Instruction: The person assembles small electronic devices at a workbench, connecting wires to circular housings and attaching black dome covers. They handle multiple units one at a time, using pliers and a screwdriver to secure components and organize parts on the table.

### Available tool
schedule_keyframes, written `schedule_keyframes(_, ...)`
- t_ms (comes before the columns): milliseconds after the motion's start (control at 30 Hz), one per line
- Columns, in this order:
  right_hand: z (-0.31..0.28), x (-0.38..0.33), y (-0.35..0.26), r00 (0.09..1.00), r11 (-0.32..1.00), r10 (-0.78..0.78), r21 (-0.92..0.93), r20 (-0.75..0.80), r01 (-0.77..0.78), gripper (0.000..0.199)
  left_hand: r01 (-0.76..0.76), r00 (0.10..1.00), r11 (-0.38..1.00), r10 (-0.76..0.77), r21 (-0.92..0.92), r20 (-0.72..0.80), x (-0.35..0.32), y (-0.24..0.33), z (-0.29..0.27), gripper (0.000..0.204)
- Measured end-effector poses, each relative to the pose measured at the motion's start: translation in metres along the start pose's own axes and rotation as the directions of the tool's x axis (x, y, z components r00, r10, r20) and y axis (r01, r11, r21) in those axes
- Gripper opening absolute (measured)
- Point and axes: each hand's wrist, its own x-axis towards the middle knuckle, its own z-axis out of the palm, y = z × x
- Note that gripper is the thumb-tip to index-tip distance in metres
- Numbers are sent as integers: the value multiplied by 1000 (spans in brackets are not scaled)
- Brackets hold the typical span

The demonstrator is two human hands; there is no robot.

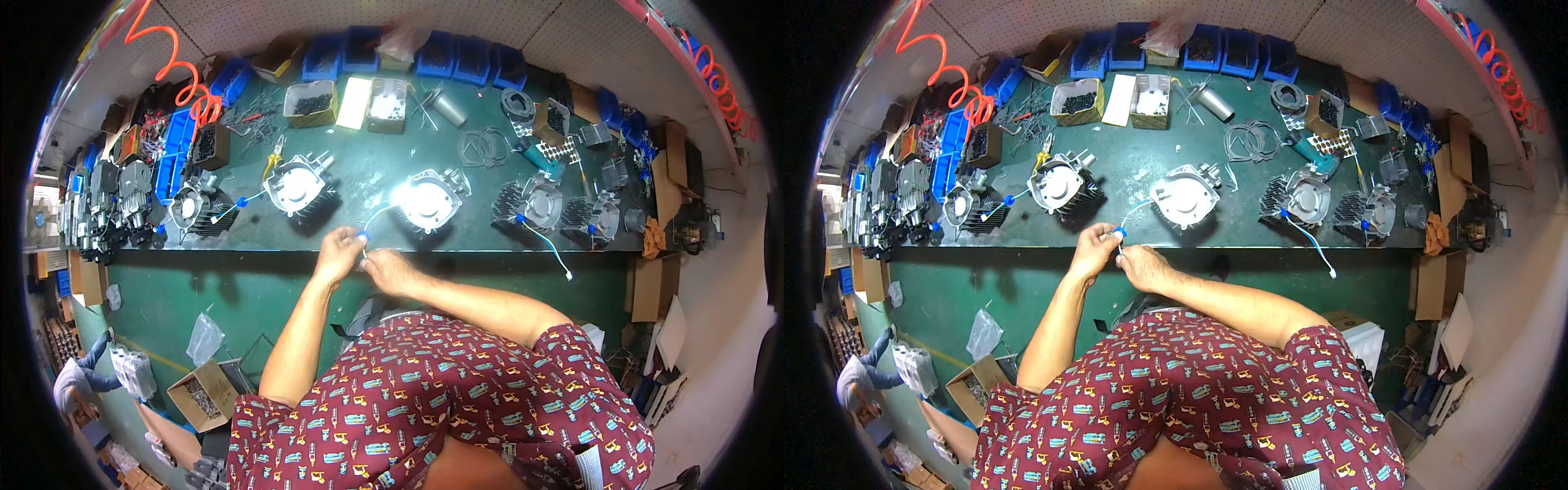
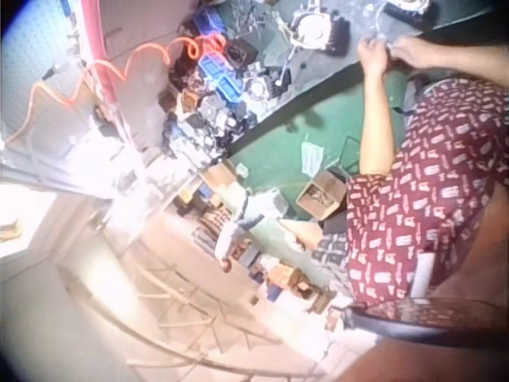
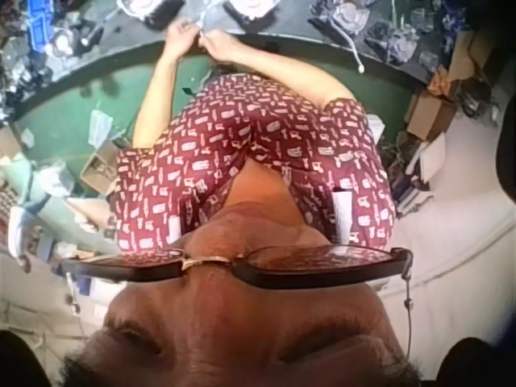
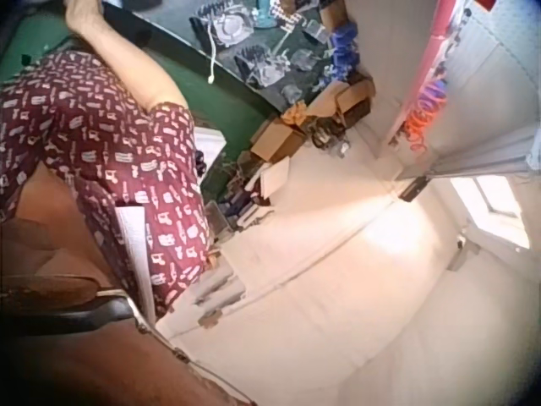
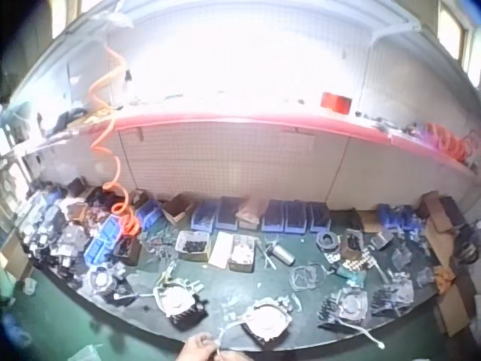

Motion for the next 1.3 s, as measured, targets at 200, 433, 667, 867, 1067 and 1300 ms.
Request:
schedule_keyframes(200, -15, -5, -20, 997, 967, -63, -244, 34, 69, 33, -46, 999, 997, 45, 54, 15, 50, 4, 17, 21)
schedule_keyframes(433, -18, -12, -19, 997, 931, -64, -357, 45, 76, 34, -35, 989, 999, 34, 0, 143, 94, 6, 50, 24)
schedule_keyframes(667, -75, -27, -39, 966, 969, -120, -239, -228, 64, 45, -132, 983, 990, 124, 54, 132, 77, 8, 43, 29)
schedule_keyframes(867, -161, 18, 36, 509, 912, -378, -407, -773, 59, 46, -1, 988, 997, 14, -82, 153, 69, 9, 37, 36)
schedule_keyframes(1067, -163, 45, 64, 764, 994, -97, -31, -638, 100, 33, 110, 984, 989, -94, -100, 151, 59, 17, 33, 29)
schedule_keyframes(1300, -166, 38, 62, 765, 989, -134, -132, -629, 64, 31, 244, 967, 906, -201, -346, 155, 56, 22, 47, 18)
